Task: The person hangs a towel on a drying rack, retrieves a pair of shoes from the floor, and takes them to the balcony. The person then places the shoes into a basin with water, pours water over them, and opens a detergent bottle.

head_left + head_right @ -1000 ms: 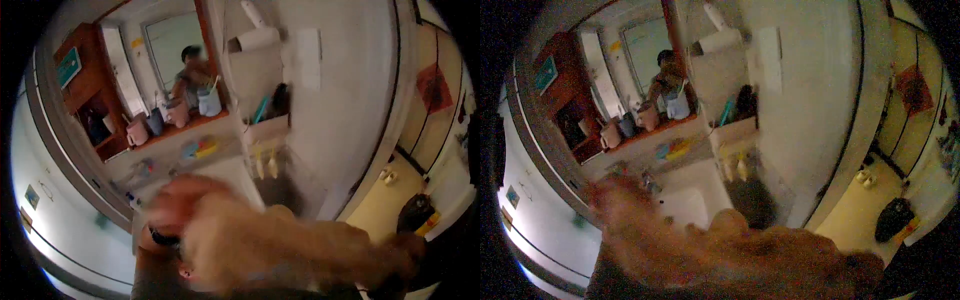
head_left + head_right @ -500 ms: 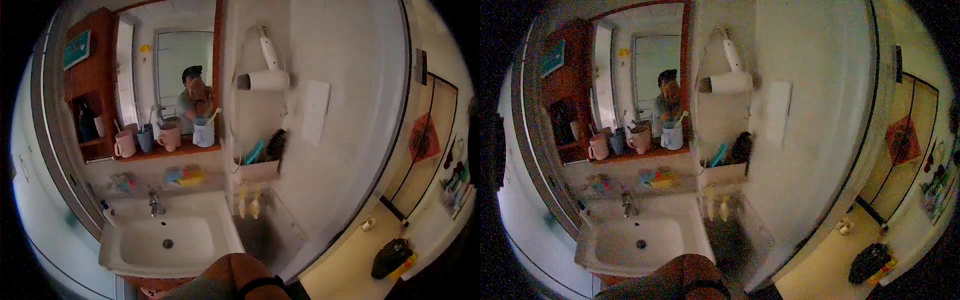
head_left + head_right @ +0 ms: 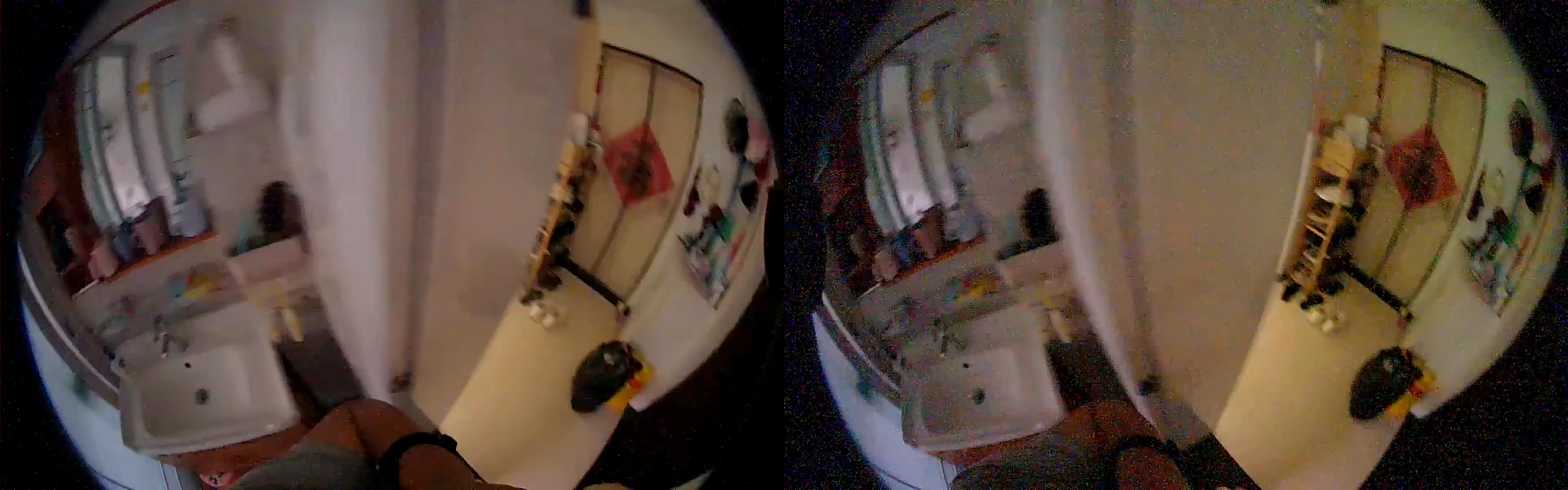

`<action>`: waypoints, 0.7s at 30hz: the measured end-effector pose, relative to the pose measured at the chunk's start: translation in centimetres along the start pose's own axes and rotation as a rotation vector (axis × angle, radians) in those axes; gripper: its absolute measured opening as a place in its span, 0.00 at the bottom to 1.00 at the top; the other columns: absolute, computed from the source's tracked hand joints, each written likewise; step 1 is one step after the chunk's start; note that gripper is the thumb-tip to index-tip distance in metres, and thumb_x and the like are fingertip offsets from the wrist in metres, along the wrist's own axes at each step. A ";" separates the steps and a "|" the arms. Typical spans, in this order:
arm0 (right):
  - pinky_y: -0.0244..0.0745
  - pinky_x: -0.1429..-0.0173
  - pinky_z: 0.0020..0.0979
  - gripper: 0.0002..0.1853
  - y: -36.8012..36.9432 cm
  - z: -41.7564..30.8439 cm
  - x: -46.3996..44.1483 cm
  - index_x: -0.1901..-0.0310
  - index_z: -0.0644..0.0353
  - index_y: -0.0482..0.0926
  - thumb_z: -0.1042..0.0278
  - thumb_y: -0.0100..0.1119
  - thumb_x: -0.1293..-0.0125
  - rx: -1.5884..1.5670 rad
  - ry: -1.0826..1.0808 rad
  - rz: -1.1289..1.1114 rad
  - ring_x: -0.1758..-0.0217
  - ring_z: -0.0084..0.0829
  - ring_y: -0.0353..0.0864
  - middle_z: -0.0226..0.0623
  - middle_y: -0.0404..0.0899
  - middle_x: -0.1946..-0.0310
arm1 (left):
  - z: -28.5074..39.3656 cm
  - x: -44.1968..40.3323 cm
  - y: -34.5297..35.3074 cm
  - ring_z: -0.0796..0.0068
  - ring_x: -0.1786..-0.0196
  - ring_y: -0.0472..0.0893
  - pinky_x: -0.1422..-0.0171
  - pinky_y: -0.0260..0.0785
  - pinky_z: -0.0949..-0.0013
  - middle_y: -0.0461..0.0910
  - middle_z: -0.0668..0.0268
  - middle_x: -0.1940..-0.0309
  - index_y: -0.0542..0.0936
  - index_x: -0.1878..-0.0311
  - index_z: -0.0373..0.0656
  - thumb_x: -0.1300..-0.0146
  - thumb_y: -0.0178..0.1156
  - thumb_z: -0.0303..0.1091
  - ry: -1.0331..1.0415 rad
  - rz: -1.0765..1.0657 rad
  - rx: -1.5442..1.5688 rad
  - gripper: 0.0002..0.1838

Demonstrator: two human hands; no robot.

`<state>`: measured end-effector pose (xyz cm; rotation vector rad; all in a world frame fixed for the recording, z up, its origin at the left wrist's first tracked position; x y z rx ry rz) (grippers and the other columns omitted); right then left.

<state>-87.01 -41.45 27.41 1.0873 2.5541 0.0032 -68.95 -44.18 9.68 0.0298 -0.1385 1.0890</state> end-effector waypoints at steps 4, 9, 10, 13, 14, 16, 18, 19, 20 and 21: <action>0.74 0.62 0.34 0.14 -8.0 -3.0 4.4 0.56 0.66 0.75 0.63 0.53 0.37 -0.019 -0.048 -0.005 0.68 0.35 0.78 0.44 0.79 0.63 | 0.6 -8.9 7.7 0.73 0.61 0.74 0.60 0.66 0.67 0.72 0.62 0.66 0.70 0.55 0.39 0.35 0.46 0.38 -0.031 -0.109 0.011 0.13; 0.74 0.63 0.34 0.14 -15.2 -7.6 10.8 0.56 0.65 0.76 0.62 0.52 0.37 -0.014 -0.169 0.038 0.69 0.35 0.78 0.43 0.79 0.64 | 3.2 -18.0 18.5 0.73 0.60 0.73 0.59 0.65 0.67 0.72 0.61 0.65 0.70 0.54 0.39 0.35 0.45 0.38 -0.021 -0.320 -0.014 0.13; 0.74 0.63 0.34 0.14 -16.2 -8.2 12.0 0.56 0.64 0.76 0.62 0.52 0.36 -0.012 -0.197 0.046 0.69 0.35 0.78 0.43 0.79 0.64 | 3.6 -19.6 19.3 0.72 0.60 0.73 0.59 0.65 0.67 0.72 0.61 0.64 0.70 0.54 0.39 0.35 0.45 0.38 -0.022 -0.369 -0.027 0.13; 0.74 0.64 0.34 0.14 -18.6 -9.1 14.6 0.56 0.64 0.76 0.61 0.52 0.36 -0.009 -0.284 0.052 0.70 0.35 0.78 0.42 0.79 0.64 | 4.5 -24.2 21.8 0.72 0.59 0.73 0.58 0.65 0.67 0.71 0.61 0.64 0.69 0.54 0.39 0.35 0.45 0.38 -0.046 -0.491 -0.097 0.14; 0.74 0.64 0.34 0.14 -19.5 -9.3 14.8 0.56 0.64 0.76 0.61 0.52 0.36 -0.003 -0.314 0.056 0.70 0.35 0.78 0.42 0.79 0.64 | 4.7 -25.8 22.4 0.72 0.59 0.73 0.58 0.65 0.67 0.71 0.61 0.63 0.69 0.53 0.39 0.35 0.45 0.38 -0.056 -0.528 -0.105 0.14; 0.74 0.68 0.33 0.15 -23.1 -10.2 15.6 0.57 0.64 0.76 0.60 0.53 0.36 0.046 -0.356 0.393 0.72 0.33 0.78 0.41 0.79 0.66 | 4.5 -27.4 24.4 0.72 0.59 0.73 0.58 0.65 0.67 0.71 0.61 0.63 0.69 0.53 0.39 0.35 0.45 0.39 -0.079 -0.608 -0.141 0.14; 0.74 0.57 0.35 0.12 -26.1 -8.4 14.9 0.56 0.69 0.75 0.72 0.56 0.41 -0.215 -0.200 0.194 0.61 0.37 0.78 0.50 0.78 0.62 | 4.3 -29.4 25.8 0.72 0.58 0.73 0.57 0.65 0.67 0.71 0.61 0.63 0.69 0.53 0.39 0.35 0.44 0.39 -0.100 -0.679 -0.171 0.14; 0.75 0.53 0.36 0.12 -26.3 -8.5 14.6 0.56 0.71 0.74 0.76 0.56 0.42 -0.295 -0.151 0.144 0.57 0.38 0.79 0.53 0.77 0.60 | 4.2 -30.1 26.4 0.72 0.58 0.73 0.57 0.65 0.67 0.71 0.61 0.62 0.69 0.53 0.39 0.35 0.44 0.39 -0.114 -0.720 -0.175 0.14; 0.74 0.52 0.36 0.13 -27.6 -8.8 13.9 0.56 0.69 0.74 0.76 0.56 0.43 -0.308 -0.134 0.225 0.56 0.39 0.78 0.53 0.77 0.59 | 4.3 -31.0 26.8 0.72 0.58 0.73 0.57 0.65 0.67 0.71 0.61 0.62 0.69 0.52 0.39 0.35 0.44 0.39 -0.125 -0.752 -0.182 0.14; 0.74 0.50 0.36 0.13 -28.8 -9.2 13.3 0.55 0.68 0.74 0.77 0.56 0.43 -0.315 -0.119 0.297 0.55 0.40 0.78 0.54 0.76 0.58 | 4.3 -31.5 27.3 0.72 0.58 0.73 0.56 0.65 0.67 0.71 0.61 0.62 0.68 0.52 0.39 0.35 0.44 0.39 -0.137 -0.787 -0.185 0.14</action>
Point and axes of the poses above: each hand's wrist, its own x-axis away from the middle knuckle, its own y-axis out of the palm, z = x × y, the point moved 8 cm from there along -x, towards the middle knuckle
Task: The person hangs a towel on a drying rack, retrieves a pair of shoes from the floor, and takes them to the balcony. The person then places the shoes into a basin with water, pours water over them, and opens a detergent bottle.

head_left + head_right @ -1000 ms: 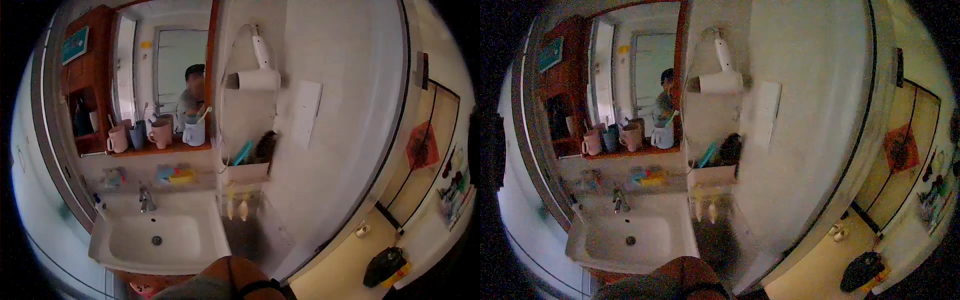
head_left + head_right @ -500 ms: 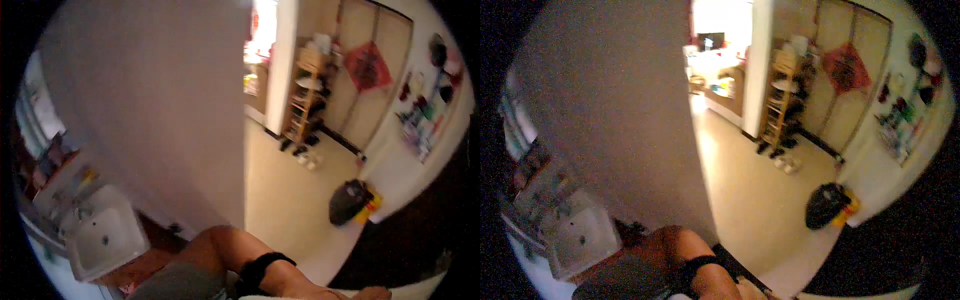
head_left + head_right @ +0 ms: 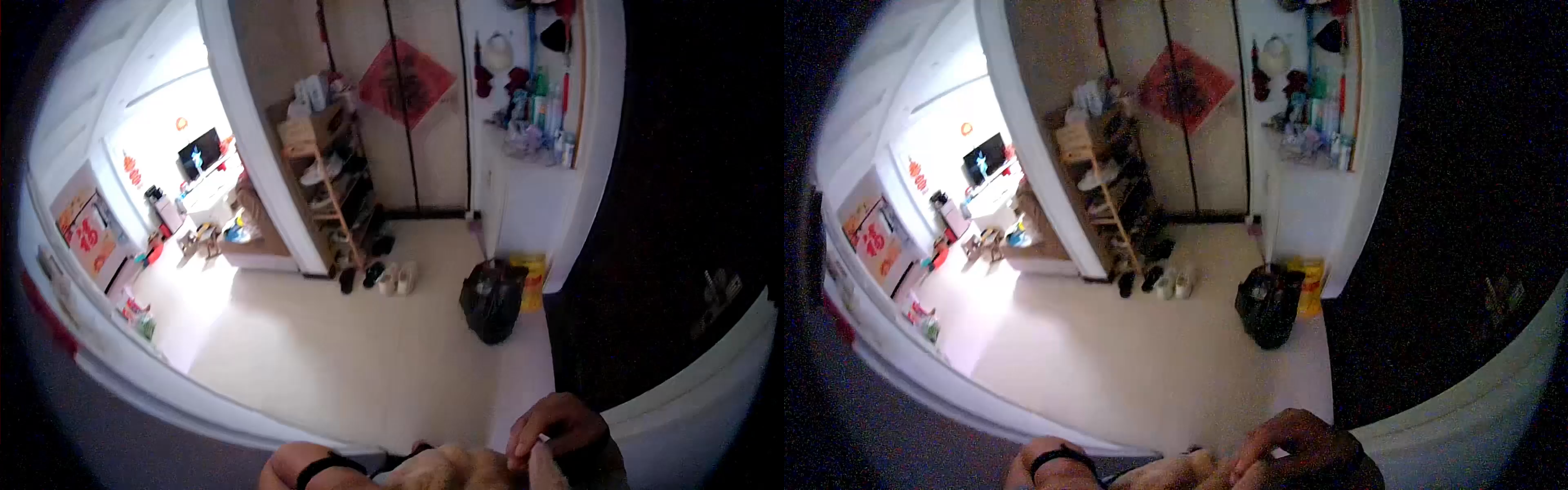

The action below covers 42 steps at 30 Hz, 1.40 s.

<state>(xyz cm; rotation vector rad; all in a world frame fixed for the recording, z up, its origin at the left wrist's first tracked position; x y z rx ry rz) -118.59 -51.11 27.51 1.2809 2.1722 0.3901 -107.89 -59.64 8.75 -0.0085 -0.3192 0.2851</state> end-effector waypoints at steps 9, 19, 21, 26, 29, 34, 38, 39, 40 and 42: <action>0.76 0.65 0.30 0.15 -5.4 0.2 -6.0 0.58 0.61 0.77 0.59 0.57 0.38 0.907 0.064 -0.074 0.69 0.29 0.80 0.39 0.80 0.67 | 0.8 -5.2 -6.8 0.71 0.56 0.72 0.54 0.65 0.67 0.70 0.60 0.60 0.68 0.51 0.39 0.34 0.43 0.39 -0.002 -0.107 -0.039 0.15; 0.75 0.68 0.30 0.10 -18.3 -6.2 -13.2 0.60 0.65 0.75 0.66 0.53 0.36 0.439 -0.066 -0.219 0.70 0.28 0.79 0.41 0.78 0.69 | 2.9 -11.7 -22.2 0.71 0.54 0.71 0.52 0.64 0.67 0.70 0.60 0.58 0.67 0.49 0.39 0.34 0.43 0.40 -0.006 0.291 0.005 0.16; 0.75 0.68 0.30 0.10 -21.1 -7.4 -15.5 0.60 0.65 0.76 0.66 0.53 0.36 0.418 -0.042 -0.224 0.70 0.28 0.78 0.41 0.77 0.70 | 3.4 -13.5 -25.1 0.71 0.53 0.71 0.52 0.64 0.67 0.70 0.60 0.57 0.66 0.49 0.39 0.34 0.42 0.40 -0.023 0.368 0.004 0.16; 0.75 0.69 0.30 0.10 -26.5 -8.1 -20.8 0.61 0.66 0.76 0.67 0.53 0.36 0.465 0.035 -0.213 0.72 0.28 0.78 0.41 0.77 0.71 | 3.8 -14.0 -33.6 0.70 0.52 0.71 0.50 0.64 0.67 0.69 0.60 0.56 0.66 0.48 0.39 0.34 0.42 0.40 -0.096 0.550 0.011 0.17; 0.75 0.70 0.30 0.10 -29.5 -7.8 -23.0 0.62 0.66 0.76 0.67 0.53 0.36 0.479 0.055 -0.210 0.73 0.27 0.78 0.41 0.77 0.71 | 3.2 -12.3 -36.7 0.70 0.52 0.71 0.50 0.64 0.66 0.69 0.60 0.55 0.66 0.48 0.39 0.33 0.42 0.40 -0.160 0.649 0.025 0.17; 0.75 0.57 0.33 0.13 -33.3 -3.9 -27.1 0.56 0.66 0.75 0.72 0.58 0.42 0.304 0.243 -0.189 0.61 0.34 0.79 0.48 0.77 0.62 | -1.5 -7.4 -38.6 0.70 0.51 0.70 0.49 0.64 0.66 0.69 0.59 0.54 0.65 0.47 0.39 0.33 0.41 0.40 -0.322 0.710 0.077 0.17; 0.73 0.51 0.34 0.09 -32.3 -2.6 -32.5 0.64 0.64 0.78 0.78 0.64 0.49 0.352 0.354 -0.201 0.57 0.36 0.80 0.48 0.79 0.62 | -6.0 -1.8 -37.9 0.70 0.50 0.70 0.48 0.64 0.66 0.69 0.59 0.53 0.65 0.46 0.39 0.33 0.41 0.40 -0.446 0.684 0.147 0.18; 0.73 0.51 0.33 0.09 -31.7 -2.0 -33.7 0.65 0.63 0.79 0.79 0.64 0.50 0.413 0.359 -0.225 0.58 0.36 0.80 0.47 0.79 0.63 | -6.7 -0.3 -38.1 0.69 0.50 0.70 0.47 0.64 0.66 0.69 0.59 0.53 0.65 0.46 0.39 0.33 0.41 0.40 -0.463 0.676 0.163 0.18; 0.73 0.51 0.33 0.09 -31.3 -1.4 -35.1 0.65 0.63 0.79 0.79 0.64 0.50 0.415 0.367 -0.210 0.58 0.36 0.80 0.47 0.79 0.63 | -7.3 1.1 -38.6 0.69 0.49 0.70 0.47 0.64 0.66 0.69 0.59 0.53 0.64 0.46 0.39 0.33 0.41 0.40 -0.475 0.675 0.173 0.18; 0.74 0.53 0.32 0.07 -30.1 -0.2 -38.4 0.67 0.63 0.78 0.76 0.64 0.49 0.488 0.314 -0.257 0.60 0.35 0.80 0.46 0.80 0.64 | -7.8 3.6 -40.8 0.69 0.49 0.70 0.47 0.64 0.66 0.68 0.59 0.52 0.64 0.46 0.39 0.33 0.41 0.41 -0.476 0.695 0.180 0.18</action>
Point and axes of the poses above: each hand's wrist, its own x-axis away from the middle knuckle, its own y-axis out of the palm, z = x × y, the point moved 8 cm from there along -x, towards the middle knuckle
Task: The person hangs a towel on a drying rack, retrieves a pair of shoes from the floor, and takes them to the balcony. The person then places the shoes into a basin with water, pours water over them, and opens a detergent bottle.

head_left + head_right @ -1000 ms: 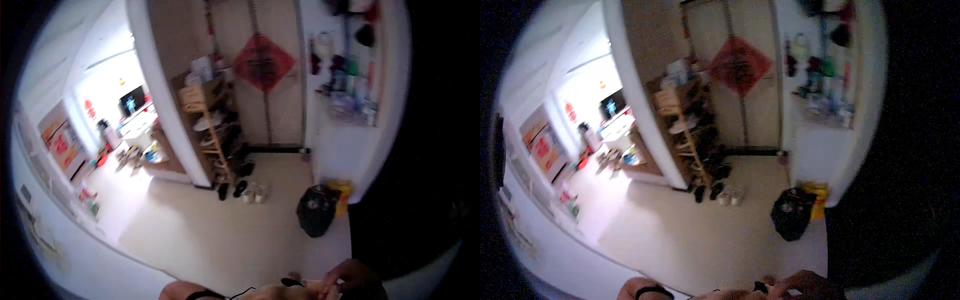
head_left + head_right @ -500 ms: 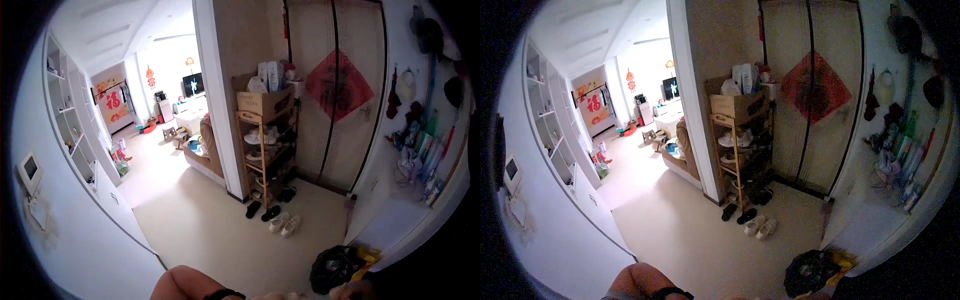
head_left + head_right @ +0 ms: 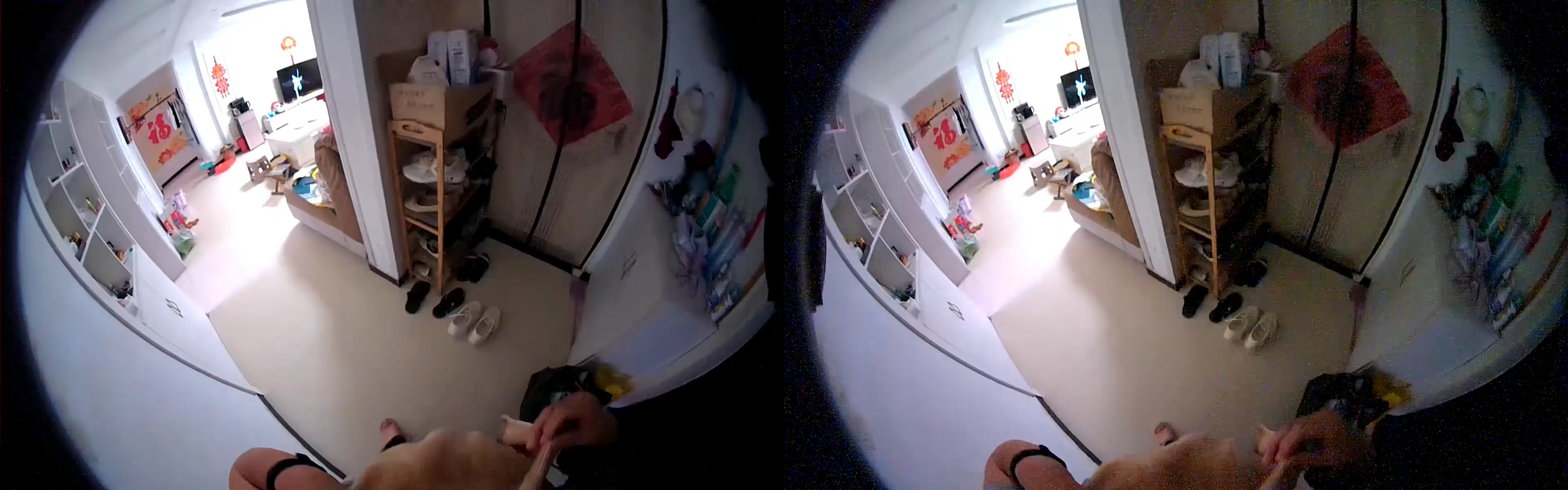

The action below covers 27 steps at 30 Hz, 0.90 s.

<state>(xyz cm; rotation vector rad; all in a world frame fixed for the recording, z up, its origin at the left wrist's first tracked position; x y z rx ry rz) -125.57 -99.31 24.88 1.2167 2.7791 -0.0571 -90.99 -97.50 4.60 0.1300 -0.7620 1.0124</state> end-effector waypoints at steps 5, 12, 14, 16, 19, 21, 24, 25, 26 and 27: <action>0.74 0.57 0.33 0.10 -1.4 -0.5 -10.4 0.66 0.61 0.77 0.62 0.53 0.38 0.748 -0.001 0.243 0.60 0.34 0.79 0.42 0.79 0.62 | 6.3 -1.1 -10.3 0.69 0.48 0.69 0.45 0.64 0.66 0.68 0.59 0.51 0.64 0.45 0.39 0.33 0.40 0.41 0.291 0.171 0.017 0.19; 0.72 0.70 0.33 0.22 9.9 -3.1 -25.5 0.65 0.65 0.73 0.51 0.40 0.33 -0.952 -0.231 -0.579 0.71 0.35 0.74 0.47 0.74 0.68 | 21.0 -3.3 -14.7 0.69 0.46 0.69 0.44 0.63 0.66 0.68 0.59 0.50 0.63 0.44 0.39 0.32 0.40 0.41 0.951 0.286 0.154 0.19; 0.71 0.74 0.28 0.22 12.3 -2.0 -31.2 0.64 0.63 0.72 0.49 0.40 0.33 -1.037 -0.152 -0.550 0.74 0.31 0.73 0.45 0.74 0.68 | 22.3 -3.9 -13.9 0.68 0.46 0.69 0.43 0.63 0.66 0.68 0.59 0.49 0.63 0.44 0.39 0.32 0.39 0.41 1.032 0.279 0.158 0.20; 0.67 0.78 0.21 0.20 11.1 -2.4 -35.5 0.63 0.61 0.71 0.49 0.42 0.33 -1.026 -0.136 -0.270 0.77 0.24 0.72 0.42 0.75 0.67 | 22.7 -4.9 -14.8 0.68 0.46 0.69 0.43 0.63 0.66 0.67 0.58 0.49 0.63 0.43 0.39 0.32 0.39 0.41 1.056 0.290 0.228 0.20; 0.62 0.83 0.17 0.12 9.8 -2.0 -40.6 0.63 0.59 0.72 0.57 0.47 0.34 -0.847 -0.262 -0.206 0.85 0.20 0.67 0.36 0.77 0.70 | 22.8 -6.6 -17.0 0.68 0.45 0.68 0.42 0.63 0.66 0.67 0.58 0.48 0.62 0.43 0.39 0.32 0.39 0.41 1.045 0.265 0.377 0.20; 0.63 0.83 0.19 0.10 8.6 -1.9 -43.3 0.64 0.59 0.72 0.60 0.49 0.35 -0.611 -0.333 -0.003 0.85 0.20 0.67 0.35 0.77 0.72 | 22.9 -7.4 -17.9 0.68 0.45 0.68 0.42 0.63 0.66 0.67 0.58 0.48 0.62 0.43 0.39 0.32 0.39 0.41 1.035 0.243 0.449 0.20; 0.64 0.82 0.23 0.08 7.1 -2.0 -45.7 0.68 0.60 0.73 0.64 0.53 0.38 -0.055 -0.602 0.315 0.86 0.21 0.68 0.34 0.77 0.76 | 22.6 -8.7 -19.0 0.68 0.44 0.68 0.41 0.63 0.66 0.67 0.58 0.47 0.62 0.42 0.39 0.32 0.38 0.42 0.997 0.203 0.530 0.21; 0.65 0.81 0.25 0.08 7.1 -2.9 -45.2 0.70 0.61 0.73 0.65 0.55 0.40 0.273 -0.791 0.423 0.85 0.21 0.69 0.34 0.76 0.77 | 22.4 -9.1 -19.4 0.68 0.44 0.68 0.41 0.63 0.66 0.67 0.58 0.47 0.62 0.42 0.39 0.32 0.38 0.42 0.979 0.191 0.549 0.21; 0.68 0.78 0.30 0.09 6.8 -2.0 -45.3 0.72 0.62 0.73 0.66 0.58 0.44 0.389 -0.724 0.451 0.82 0.26 0.73 0.35 0.75 0.77 | 22.2 -9.7 -20.0 0.68 0.44 0.68 0.41 0.63 0.66 0.67 0.58 0.46 0.62 0.42 0.39 0.32 0.38 0.42 0.958 0.187 0.565 0.21; 0.68 0.78 0.30 0.09 6.4 -1.6 -45.8 0.72 0.62 0.73 0.66 0.58 0.44 0.385 -0.723 0.454 0.82 0.26 0.73 0.35 0.75 0.77 | 22.0 -10.1 -20.6 0.68 0.43 0.68 0.40 0.63 0.66 0.67 0.58 0.46 0.61 0.42 0.39 0.32 0.38 0.42 0.938 0.187 0.571 0.21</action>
Point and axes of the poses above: each hand's wrist, its own x-axis away from the middle knuckle, its own y-axis out of the palm, z = x × y, the point moved 8 cm from there along -x, towards the middle knuckle
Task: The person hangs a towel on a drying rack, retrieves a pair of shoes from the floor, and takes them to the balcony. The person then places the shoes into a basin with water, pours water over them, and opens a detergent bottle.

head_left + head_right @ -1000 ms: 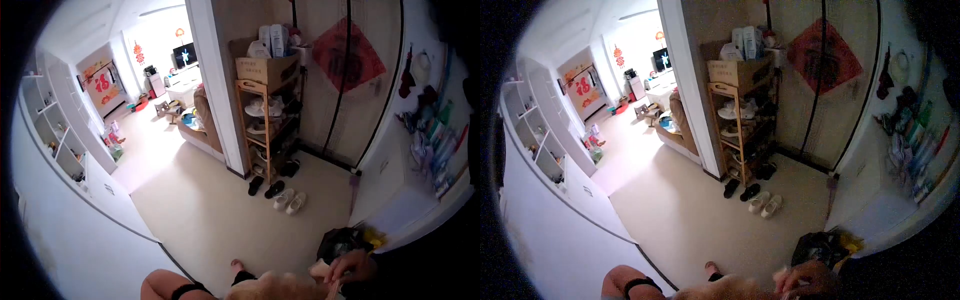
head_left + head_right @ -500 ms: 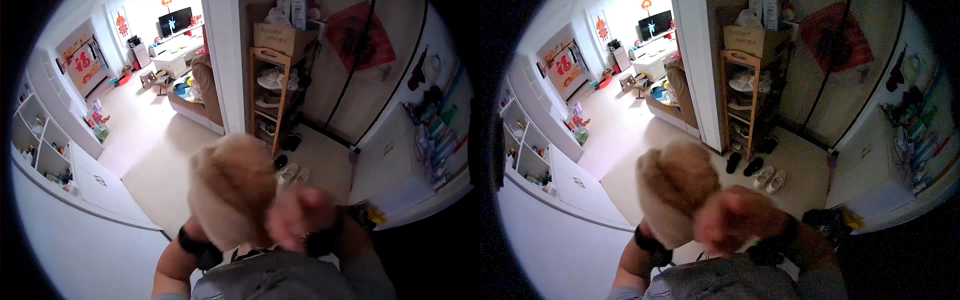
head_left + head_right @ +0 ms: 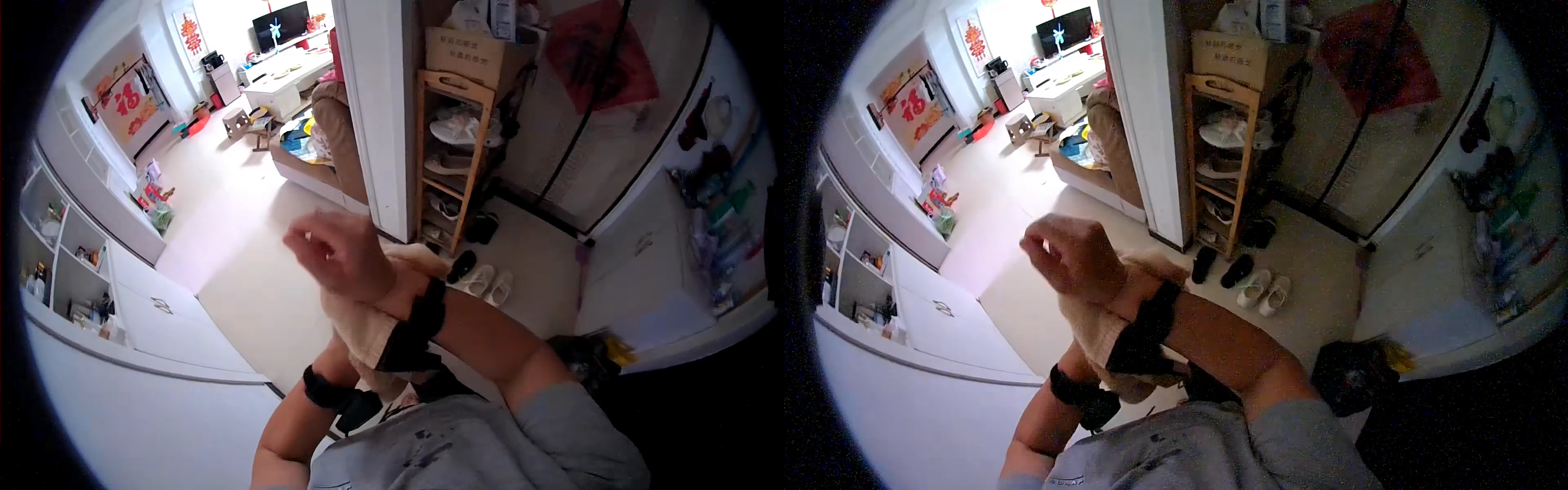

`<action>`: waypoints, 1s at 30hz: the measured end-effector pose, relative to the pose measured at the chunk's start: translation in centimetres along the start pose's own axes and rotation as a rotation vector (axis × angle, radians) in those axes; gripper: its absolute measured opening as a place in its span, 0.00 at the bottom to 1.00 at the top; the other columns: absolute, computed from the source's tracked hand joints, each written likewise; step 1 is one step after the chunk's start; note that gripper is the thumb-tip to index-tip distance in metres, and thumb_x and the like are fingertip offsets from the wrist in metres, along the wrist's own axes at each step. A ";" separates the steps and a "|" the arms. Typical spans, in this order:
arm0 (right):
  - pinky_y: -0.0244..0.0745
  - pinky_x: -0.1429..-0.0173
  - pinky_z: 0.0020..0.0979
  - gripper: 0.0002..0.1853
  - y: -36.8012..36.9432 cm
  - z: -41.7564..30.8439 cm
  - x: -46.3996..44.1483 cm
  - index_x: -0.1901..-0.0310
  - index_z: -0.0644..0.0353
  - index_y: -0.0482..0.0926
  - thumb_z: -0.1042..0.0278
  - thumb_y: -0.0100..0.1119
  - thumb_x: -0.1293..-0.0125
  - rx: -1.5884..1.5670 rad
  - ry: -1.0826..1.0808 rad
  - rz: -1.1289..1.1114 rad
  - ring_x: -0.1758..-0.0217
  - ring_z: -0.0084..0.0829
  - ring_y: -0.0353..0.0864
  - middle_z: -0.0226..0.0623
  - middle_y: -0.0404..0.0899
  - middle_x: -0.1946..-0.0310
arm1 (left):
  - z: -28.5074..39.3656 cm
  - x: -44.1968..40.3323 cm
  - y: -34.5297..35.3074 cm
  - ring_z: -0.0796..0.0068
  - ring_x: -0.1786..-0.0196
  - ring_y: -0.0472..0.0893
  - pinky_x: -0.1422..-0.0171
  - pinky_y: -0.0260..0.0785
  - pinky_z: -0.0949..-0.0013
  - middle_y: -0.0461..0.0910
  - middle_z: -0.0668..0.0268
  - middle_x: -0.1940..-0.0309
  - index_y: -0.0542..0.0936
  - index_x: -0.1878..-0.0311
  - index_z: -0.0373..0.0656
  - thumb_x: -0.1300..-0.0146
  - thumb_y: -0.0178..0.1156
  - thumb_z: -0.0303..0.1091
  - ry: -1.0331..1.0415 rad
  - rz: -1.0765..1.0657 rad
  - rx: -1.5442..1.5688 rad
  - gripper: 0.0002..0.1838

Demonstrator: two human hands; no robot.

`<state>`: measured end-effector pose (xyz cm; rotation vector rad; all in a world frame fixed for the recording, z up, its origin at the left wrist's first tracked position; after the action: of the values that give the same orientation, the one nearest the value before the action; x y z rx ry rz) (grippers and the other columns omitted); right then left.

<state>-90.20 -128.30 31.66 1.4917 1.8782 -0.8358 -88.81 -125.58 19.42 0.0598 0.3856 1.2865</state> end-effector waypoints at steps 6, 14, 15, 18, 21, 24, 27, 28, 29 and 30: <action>0.71 0.60 0.35 0.09 -2.4 5.7 -1.5 0.65 0.63 0.73 0.73 0.58 0.49 0.509 -0.345 -0.092 0.64 0.40 0.76 0.42 0.75 0.65 | -1.3 -4.6 -6.9 0.66 0.44 0.69 0.41 0.65 0.65 0.67 0.58 0.47 0.63 0.43 0.39 0.32 0.36 0.46 -0.114 0.288 0.634 0.23; 0.67 0.45 0.29 0.22 0.9 24.3 3.3 0.43 0.58 0.61 0.52 0.40 0.33 -0.748 0.725 -0.224 0.49 0.28 0.70 0.37 0.69 0.51 | 2.3 -14.0 -7.5 0.62 0.43 0.68 0.38 0.57 0.64 0.68 0.53 0.46 0.66 0.45 0.31 0.33 0.39 0.42 0.344 0.197 -0.865 0.23; 0.67 0.45 0.26 0.23 1.7 27.1 4.0 0.43 0.57 0.61 0.50 0.37 0.32 -0.665 0.680 -0.304 0.49 0.25 0.70 0.36 0.69 0.51 | 0.5 -14.9 -9.2 0.64 0.44 0.68 0.38 0.57 0.65 0.69 0.54 0.47 0.68 0.46 0.31 0.33 0.39 0.42 0.209 0.203 -0.678 0.23; 0.64 0.42 0.31 0.16 2.9 29.5 4.8 0.47 0.63 0.61 0.65 0.43 0.34 -0.643 0.738 -0.429 0.48 0.34 0.70 0.41 0.69 0.52 | -0.9 -16.5 -11.3 0.71 0.49 0.70 0.44 0.61 0.71 0.71 0.58 0.51 0.70 0.49 0.30 0.32 0.39 0.42 -0.035 0.268 -0.387 0.23; 0.65 0.43 0.29 0.14 3.0 29.4 3.6 0.51 0.66 0.66 0.69 0.42 0.35 -0.270 0.598 -0.596 0.50 0.31 0.71 0.42 0.71 0.54 | -3.6 -17.0 -14.8 0.72 0.52 0.73 0.49 0.67 0.70 0.72 0.57 0.51 0.68 0.46 0.32 0.32 0.40 0.47 -0.353 0.166 -0.178 0.25; 0.65 0.43 0.28 0.13 5.1 29.4 2.5 0.51 0.66 0.69 0.71 0.43 0.36 -0.255 0.611 -0.858 0.50 0.30 0.71 0.42 0.72 0.55 | -4.9 -16.6 -15.9 0.70 0.49 0.74 0.45 0.67 0.68 0.71 0.56 0.49 0.64 0.42 0.34 0.33 0.40 0.50 -0.567 0.194 0.170 0.28; 0.65 0.43 0.26 0.15 7.2 26.3 -1.7 0.49 0.64 0.69 0.71 0.45 0.37 -0.531 0.623 -1.138 0.49 0.27 0.70 0.39 0.73 0.54 | -5.3 -17.2 -17.9 0.71 0.50 0.73 0.45 0.66 0.68 0.70 0.58 0.49 0.63 0.42 0.37 0.33 0.40 0.49 -0.549 0.109 0.362 0.26; 0.65 0.44 0.25 0.14 7.8 26.2 -2.6 0.49 0.64 0.69 0.70 0.45 0.35 -0.413 0.346 -1.129 0.49 0.26 0.70 0.36 0.72 0.52 | -5.5 -17.7 -20.3 0.72 0.56 0.75 0.49 0.67 0.70 0.74 0.61 0.55 0.70 0.48 0.37 0.33 0.41 0.46 -0.449 0.199 0.255 0.22; 0.65 0.44 0.25 0.14 9.0 26.8 -2.5 0.49 0.64 0.69 0.70 0.45 0.35 -0.425 0.322 -1.154 0.49 0.26 0.70 0.36 0.72 0.52 | -5.4 -18.0 -22.6 0.71 0.59 0.76 0.53 0.69 0.70 0.76 0.60 0.60 0.72 0.53 0.34 0.33 0.40 0.47 -0.364 0.235 0.095 0.23; 0.66 0.44 0.25 0.15 10.3 28.4 -2.2 0.49 0.63 0.69 0.68 0.45 0.35 -0.535 0.510 -1.104 0.48 0.26 0.70 0.36 0.72 0.52 | -4.9 -18.1 -24.7 0.71 0.63 0.77 0.56 0.70 0.71 0.77 0.60 0.65 0.75 0.58 0.32 0.32 0.39 0.48 -0.286 0.269 -0.063 0.25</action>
<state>-77.81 -149.86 14.42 0.2462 3.0302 -0.2789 -71.60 -150.56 12.96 0.2458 0.0922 1.5296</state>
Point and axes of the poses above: each hand's wrist, its own x-axis away from the middle knuckle, its own y-axis out of the palm, z = x × y, the point moved 8 cm from there along -x, towards the middle knuckle
